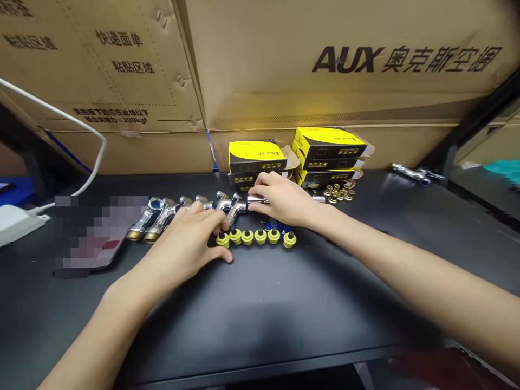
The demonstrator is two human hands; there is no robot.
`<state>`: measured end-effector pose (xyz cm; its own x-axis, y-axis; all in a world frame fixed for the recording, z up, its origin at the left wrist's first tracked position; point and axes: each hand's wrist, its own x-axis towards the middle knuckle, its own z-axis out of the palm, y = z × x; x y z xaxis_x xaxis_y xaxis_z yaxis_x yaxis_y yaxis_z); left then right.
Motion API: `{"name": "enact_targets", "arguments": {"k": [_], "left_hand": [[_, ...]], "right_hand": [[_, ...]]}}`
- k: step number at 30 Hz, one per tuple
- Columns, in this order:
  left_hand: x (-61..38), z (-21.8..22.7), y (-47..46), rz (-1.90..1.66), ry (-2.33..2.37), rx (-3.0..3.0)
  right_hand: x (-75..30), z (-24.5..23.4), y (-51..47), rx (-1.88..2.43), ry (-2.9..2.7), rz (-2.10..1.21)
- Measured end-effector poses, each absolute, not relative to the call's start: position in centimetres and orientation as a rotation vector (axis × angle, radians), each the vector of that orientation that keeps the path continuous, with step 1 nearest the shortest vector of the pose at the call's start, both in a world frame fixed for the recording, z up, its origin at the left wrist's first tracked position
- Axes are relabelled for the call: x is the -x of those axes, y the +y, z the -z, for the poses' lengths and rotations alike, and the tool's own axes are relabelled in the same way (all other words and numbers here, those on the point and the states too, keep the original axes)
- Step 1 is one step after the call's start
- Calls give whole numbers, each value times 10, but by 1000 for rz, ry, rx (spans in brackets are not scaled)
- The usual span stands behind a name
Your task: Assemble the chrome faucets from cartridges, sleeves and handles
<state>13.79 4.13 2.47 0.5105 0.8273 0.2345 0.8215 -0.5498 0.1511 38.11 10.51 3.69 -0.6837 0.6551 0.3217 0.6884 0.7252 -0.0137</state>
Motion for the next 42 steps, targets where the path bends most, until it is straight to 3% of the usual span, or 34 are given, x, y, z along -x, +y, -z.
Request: {"name": "enact_targets", "arguments": {"k": [10,24,33,42], "left_hand": [[-138,-25,41,-425,1493,-2742],[-134,-25,46,-427,1512,-2708],[-134,-28,47,-400,1603,-2584],[-138,-29,45,-406,1620,-2600]], "right_hand": [[-383,-34,105,1137,-2645,226],[-455,-23,62,1112,-2184,208],[-466,-17,58,1131,-1970,-28],[-458,-15,53,1156,-2065,-59]]}}
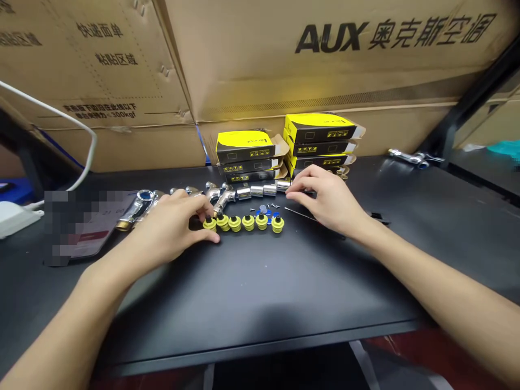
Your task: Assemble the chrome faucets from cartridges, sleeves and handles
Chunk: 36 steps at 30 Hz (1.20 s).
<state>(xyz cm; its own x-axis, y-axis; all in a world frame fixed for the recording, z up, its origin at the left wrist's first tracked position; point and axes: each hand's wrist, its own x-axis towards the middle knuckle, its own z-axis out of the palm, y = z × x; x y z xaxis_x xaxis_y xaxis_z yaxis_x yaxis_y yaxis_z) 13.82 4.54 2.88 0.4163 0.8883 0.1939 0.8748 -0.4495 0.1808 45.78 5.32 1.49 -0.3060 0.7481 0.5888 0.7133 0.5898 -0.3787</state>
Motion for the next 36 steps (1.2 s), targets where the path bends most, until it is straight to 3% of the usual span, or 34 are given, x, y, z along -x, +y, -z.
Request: {"name": "enact_targets", "arguments": {"k": [9,29,36], "left_hand": [[-147,-24,38,-546,1455,-2793],[-150,-29,32,-468,1427,-2810],[-152,-38,36,-651,1734,-2677]], "right_hand": [[-454,-13,51,1227,-2076,-55],[-452,-11,49,1217,-2155,-64],[-452,-11,49,1228,-2139,-79]]}}
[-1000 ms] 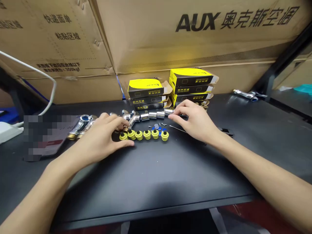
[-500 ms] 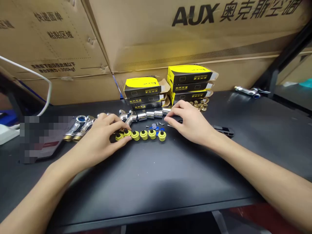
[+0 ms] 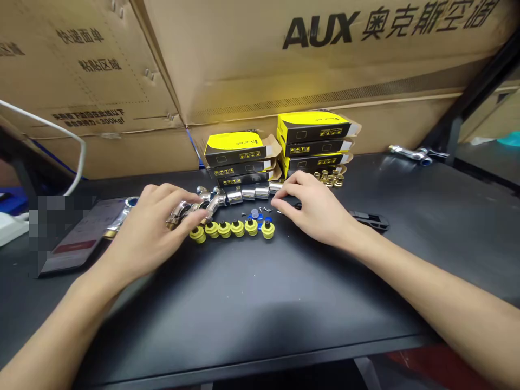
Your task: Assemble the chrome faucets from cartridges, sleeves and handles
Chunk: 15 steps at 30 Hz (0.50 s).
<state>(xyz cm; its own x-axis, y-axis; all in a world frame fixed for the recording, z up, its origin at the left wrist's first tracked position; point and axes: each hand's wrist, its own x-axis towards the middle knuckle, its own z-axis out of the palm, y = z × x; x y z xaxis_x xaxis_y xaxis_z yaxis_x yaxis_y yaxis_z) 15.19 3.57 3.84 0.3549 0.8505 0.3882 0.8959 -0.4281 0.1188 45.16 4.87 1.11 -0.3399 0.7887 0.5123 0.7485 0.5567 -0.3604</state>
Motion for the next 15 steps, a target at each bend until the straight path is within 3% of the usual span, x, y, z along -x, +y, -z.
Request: {"name": "enact_targets", "arguments": {"k": [15], "left_hand": [[-148,-37,43,574,-1831,2309]], "right_hand": [[-453,-14,49,1246,-2159,-3]]}}
